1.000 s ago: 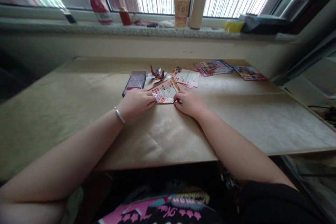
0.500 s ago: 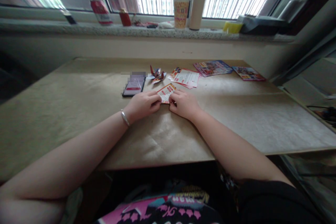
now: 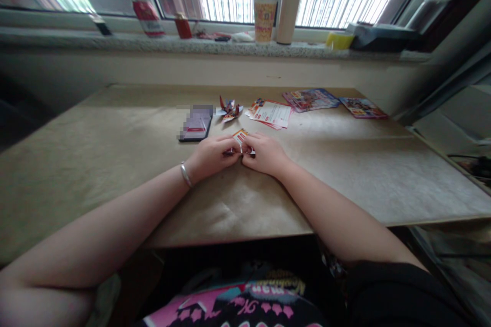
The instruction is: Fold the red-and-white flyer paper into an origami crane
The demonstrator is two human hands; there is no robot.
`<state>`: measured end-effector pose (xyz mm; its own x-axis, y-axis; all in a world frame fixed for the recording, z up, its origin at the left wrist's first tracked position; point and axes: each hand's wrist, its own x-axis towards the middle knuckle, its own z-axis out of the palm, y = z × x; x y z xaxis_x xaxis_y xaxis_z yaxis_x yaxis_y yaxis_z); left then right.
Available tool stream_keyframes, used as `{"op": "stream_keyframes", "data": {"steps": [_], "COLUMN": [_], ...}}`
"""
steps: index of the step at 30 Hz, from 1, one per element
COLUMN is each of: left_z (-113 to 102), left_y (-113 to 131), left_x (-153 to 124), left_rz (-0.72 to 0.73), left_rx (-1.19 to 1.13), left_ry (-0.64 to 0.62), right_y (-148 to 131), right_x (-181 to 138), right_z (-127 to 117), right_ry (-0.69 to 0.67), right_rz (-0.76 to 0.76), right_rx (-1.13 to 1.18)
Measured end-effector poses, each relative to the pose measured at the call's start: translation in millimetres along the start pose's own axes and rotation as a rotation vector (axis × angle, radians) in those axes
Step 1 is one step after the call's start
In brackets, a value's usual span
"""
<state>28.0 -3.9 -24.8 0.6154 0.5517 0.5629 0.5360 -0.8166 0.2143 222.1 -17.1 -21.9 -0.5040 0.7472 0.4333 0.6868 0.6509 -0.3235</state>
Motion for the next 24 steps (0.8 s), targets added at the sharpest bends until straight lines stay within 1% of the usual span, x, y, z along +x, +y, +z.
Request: {"op": "stream_keyframes", "data": {"steps": [10, 16, 20, 24], "left_z": [-0.7, -4.3, -7.0, -10.2], "left_y": [-0.8, -3.9, -6.4, -9.9], "left_x": [-0.5, 0.0, -0.3, -0.9], "left_rz": [-0.043, -0.145, -0.22, -0.259], "left_rx": [0.032, -0.024, -0.049, -0.061], "left_ry": [-0.02, -0.028, -0.004, 0.019], "right_y": [11.2, 23.9, 36.5, 48.8], "right_x": [-3.8, -7.1, -10.1, -13.1], "right_z": [-10.8, -13.6, -15.6, -18.8], "right_ry": [-0.076, -0.111, -0.127, -0.122], "right_rz": [-0.034, 0.0, 0.043, 0.067], "right_rx": [-0.007, 0.042, 0.1, 0.153]}}
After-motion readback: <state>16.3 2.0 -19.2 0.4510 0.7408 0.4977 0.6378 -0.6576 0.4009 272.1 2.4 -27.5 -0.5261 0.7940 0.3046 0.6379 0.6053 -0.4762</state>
